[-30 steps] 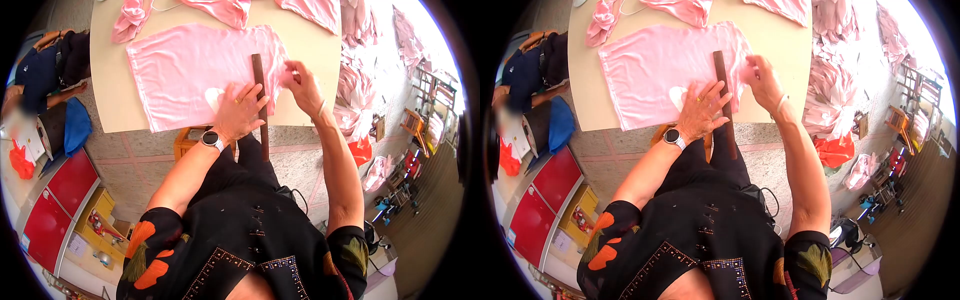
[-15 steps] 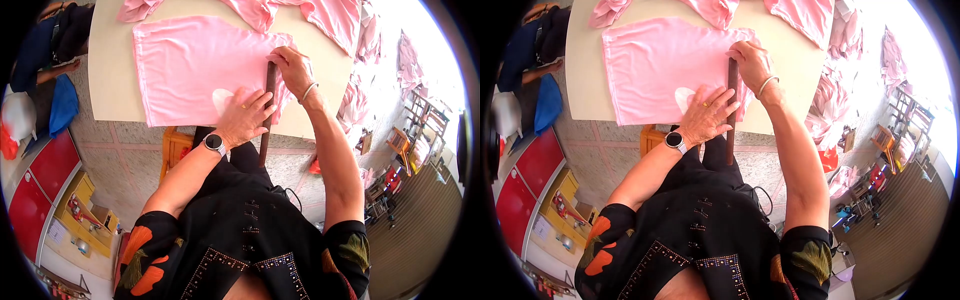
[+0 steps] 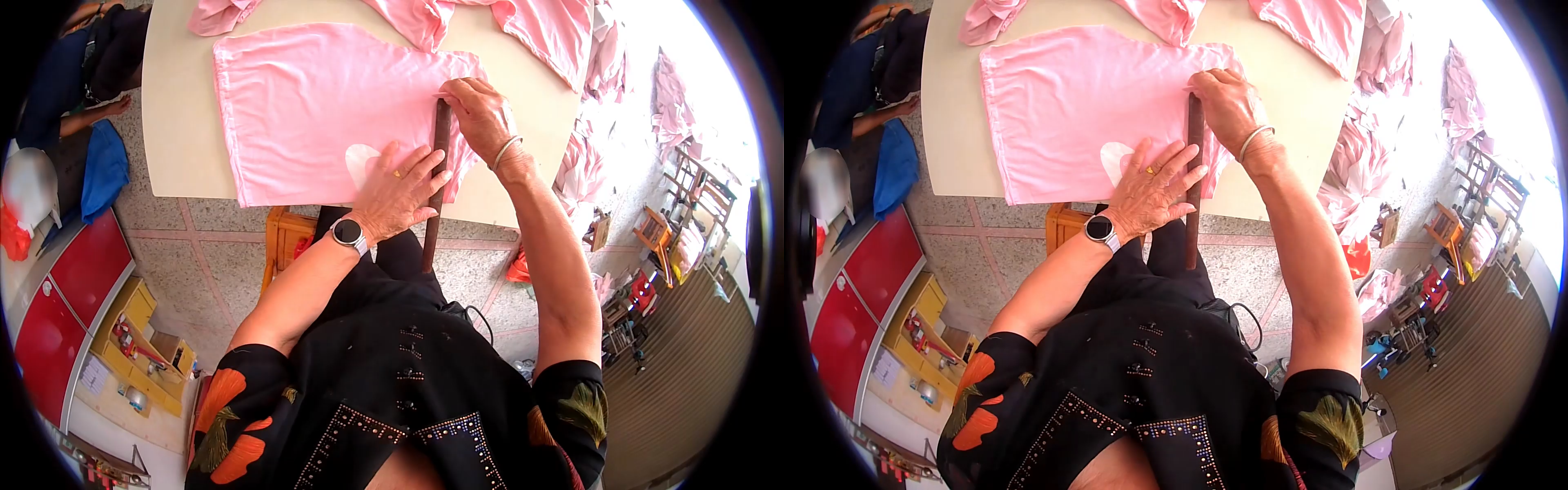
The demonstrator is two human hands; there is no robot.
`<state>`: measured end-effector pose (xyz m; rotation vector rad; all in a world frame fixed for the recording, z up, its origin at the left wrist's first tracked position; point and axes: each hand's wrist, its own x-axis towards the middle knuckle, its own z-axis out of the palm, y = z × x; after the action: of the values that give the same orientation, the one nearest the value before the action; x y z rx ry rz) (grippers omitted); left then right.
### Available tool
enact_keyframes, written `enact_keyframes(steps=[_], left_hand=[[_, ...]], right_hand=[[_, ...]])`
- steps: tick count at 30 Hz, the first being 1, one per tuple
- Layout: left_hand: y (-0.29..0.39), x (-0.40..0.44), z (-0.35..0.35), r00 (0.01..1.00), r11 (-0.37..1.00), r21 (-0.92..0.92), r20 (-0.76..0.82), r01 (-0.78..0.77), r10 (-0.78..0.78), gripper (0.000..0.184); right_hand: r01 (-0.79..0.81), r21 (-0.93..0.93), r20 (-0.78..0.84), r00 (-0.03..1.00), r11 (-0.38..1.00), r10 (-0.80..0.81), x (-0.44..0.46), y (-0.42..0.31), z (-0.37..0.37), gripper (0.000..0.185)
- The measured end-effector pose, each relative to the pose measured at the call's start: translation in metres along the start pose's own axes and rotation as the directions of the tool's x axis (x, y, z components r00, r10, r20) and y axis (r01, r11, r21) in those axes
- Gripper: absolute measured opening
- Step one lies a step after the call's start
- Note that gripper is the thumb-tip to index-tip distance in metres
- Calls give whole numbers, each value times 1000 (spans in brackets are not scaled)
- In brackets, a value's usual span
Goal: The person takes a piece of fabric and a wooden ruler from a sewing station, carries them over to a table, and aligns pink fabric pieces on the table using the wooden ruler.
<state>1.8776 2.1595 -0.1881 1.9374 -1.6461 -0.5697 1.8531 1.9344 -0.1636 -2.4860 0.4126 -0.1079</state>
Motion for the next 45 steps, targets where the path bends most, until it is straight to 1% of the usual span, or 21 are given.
enact_keyframes(steps=[8, 11, 13, 15, 16, 17, 19, 20, 21, 22, 23, 24, 25, 27, 31, 32, 35, 37, 40, 43, 45], left_hand=[[1, 0, 0, 1000, 1000, -7, 7, 3, -3, 78], [-1, -1, 0, 1000, 1000, -12, 22, 13, -13, 76], [1, 0, -1, 1000, 1000, 10, 24, 12, -12, 75], [0, 1, -1, 1000, 1000, 8, 23, -4, 4, 75], [-1, -1, -1, 1000, 1000, 9, 24, -8, 8, 75], [-1, -1, 0, 1000, 1000, 21, 21, -12, 12, 75], [-1, -2, 3, 1000, 999, 46, 20, -20, 19, 75], [-2, -3, 4, 1000, 999, 49, 21, -16, 15, 74], [-2, -3, 6, 1000, 999, 52, 24, -14, 12, 74], [-2, -3, 6, 1000, 998, 55, 29, -13, 11, 74], [-1, -3, 5, 999, 998, 61, 42, -12, 9, 74], [0, -2, 4, 999, 998, 67, 53, -10, 7, 74], [0, -2, 4, 998, 997, 74, 64, -9, 4, 74], [1, -1, 3, 997, 996, 86, 71, -9, 3, 74], [4, 0, 1, 998, 996, 88, 62, -20, 14, 74], [5, 1, 1, 998, 996, 85, 62, -24, 19, 74], [8, 1, -2, 998, 996, 81, 54, -30, 25, 72], [12, 1, -5, 999, 996, 78, 43, -36, 33, 70], [14, -1, -19, 993, 991, 65, -20, -114, 116, 57], [4, -3, -41, 975, 957, 208, -52, -200, 215, 45], [-7, -5, -54, 978, 962, 216, -92, -166, 189, 38]], right_hand=[[9, -70, -33, 999, 997, -12, -4, 12, -15, 12], [-274, 299, -135, 936, 914, 325, -6, -14, -44, 12], [-352, 589, -16, 895, 727, 447, -23, -14, -57, 17], [-407, 825, 163, 835, 391, 526, -49, -11, -59, 21], [-440, 880, 282, 786, 178, 550, -66, -12, -56, 24], [-422, 906, 376, 786, -19, 490, -86, -9, -51, 17], [-505, 853, 485, 675, -131, 556, -126, -14, -35, 10], [-586, 807, 510, 635, -67, 580, -147, -19, -26, 11], [-742, 665, 567, 575, 85, 590, -163, -24, -21, 16], [-843, 513, 593, 482, 159, 645, -179, -31, -11, 26], [-770, 373, 419, 637, 517, 647, -209, -26, 18, 38], [-771, 215, 393, 630, 599, 670, -216, -41, 23, 48], [-810, 146, 427, 569, 567, 703, -214, -57, 25, 49], [-700, 136, 328, 699, 701, 635, -220, -73, 45, 50], [-775, 96, 358, 613, 625, 705, -216, -82, 60, 37], [-781, 95, 340, 608, 617, 718, -217, -84, 59, 27], [-812, 110, 272, 579, 573, 768, -224, -86, 48, 22], [-731, 102, 156, 681, 674, 715, -238, -87, 38, 19], [-670, 42, 157, 737, 742, 657, -245, -87, 11, 21], [-594, -53, 170, 787, 803, 593, -236, -87, -11, 24], [-507, -119, 198, 831, 854, 520, -218, -84, -23, 26]])
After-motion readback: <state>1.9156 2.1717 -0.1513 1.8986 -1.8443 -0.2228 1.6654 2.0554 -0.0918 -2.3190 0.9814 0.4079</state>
